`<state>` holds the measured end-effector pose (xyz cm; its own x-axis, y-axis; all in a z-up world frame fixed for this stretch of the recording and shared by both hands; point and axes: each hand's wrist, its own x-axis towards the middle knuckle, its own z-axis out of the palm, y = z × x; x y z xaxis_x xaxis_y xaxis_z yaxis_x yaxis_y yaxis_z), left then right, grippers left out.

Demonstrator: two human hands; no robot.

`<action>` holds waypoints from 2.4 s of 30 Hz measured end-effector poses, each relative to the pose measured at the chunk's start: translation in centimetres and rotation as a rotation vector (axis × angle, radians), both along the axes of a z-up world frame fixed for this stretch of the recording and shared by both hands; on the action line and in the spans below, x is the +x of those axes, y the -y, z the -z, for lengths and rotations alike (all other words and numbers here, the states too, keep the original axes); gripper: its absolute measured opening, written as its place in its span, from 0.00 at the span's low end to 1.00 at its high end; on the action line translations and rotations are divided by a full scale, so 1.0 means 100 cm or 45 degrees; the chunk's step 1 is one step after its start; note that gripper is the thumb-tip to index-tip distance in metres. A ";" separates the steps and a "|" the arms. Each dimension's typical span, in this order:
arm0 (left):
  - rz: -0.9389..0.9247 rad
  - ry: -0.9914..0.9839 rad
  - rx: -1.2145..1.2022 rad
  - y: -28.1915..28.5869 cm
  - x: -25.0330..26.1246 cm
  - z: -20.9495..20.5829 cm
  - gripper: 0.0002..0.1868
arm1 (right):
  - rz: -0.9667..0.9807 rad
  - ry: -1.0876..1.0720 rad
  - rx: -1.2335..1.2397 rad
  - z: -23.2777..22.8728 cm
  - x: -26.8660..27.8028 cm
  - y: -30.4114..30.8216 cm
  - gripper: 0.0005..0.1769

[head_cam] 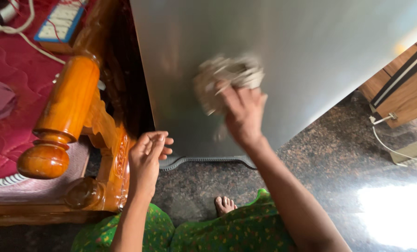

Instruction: The person wipes the exterior surface of a stainless steel refrigerator with a cloth. They move the cloth in circular and vertical motions across the door, covering different areas from top to bottom.

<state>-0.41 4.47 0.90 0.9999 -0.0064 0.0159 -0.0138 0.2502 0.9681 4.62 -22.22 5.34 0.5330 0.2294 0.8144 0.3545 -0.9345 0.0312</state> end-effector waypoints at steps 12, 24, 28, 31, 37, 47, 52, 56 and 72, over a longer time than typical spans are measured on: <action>0.026 -0.001 0.045 0.010 0.000 -0.009 0.12 | 0.074 0.085 1.723 0.022 -0.031 0.178 0.58; 0.013 -0.039 0.013 0.013 0.001 0.006 0.11 | -0.116 0.370 1.183 -0.059 0.008 0.042 0.51; 0.016 -0.033 0.025 0.015 0.003 0.006 0.12 | 0.205 0.570 0.627 -0.098 0.036 -0.025 0.46; 0.022 -0.033 0.078 0.015 0.005 0.001 0.13 | 0.139 0.624 0.272 -0.131 0.045 -0.062 0.42; 0.011 -0.049 0.058 0.010 0.009 0.000 0.14 | -0.006 0.352 -0.208 -0.137 0.057 -0.122 0.31; -0.128 -0.043 -0.040 -0.032 0.005 0.009 0.11 | -0.240 -0.259 -0.898 0.090 0.008 -0.105 0.34; -0.145 -0.037 -0.090 -0.047 0.002 0.002 0.11 | -0.278 -0.374 -0.850 0.114 0.003 -0.069 0.33; -0.168 0.007 -0.140 -0.051 -0.003 -0.003 0.11 | -0.024 -0.152 -0.426 0.068 0.001 -0.068 0.33; -0.128 0.001 -0.061 -0.034 0.004 -0.003 0.11 | -0.308 -0.495 -1.081 0.168 0.043 -0.138 0.23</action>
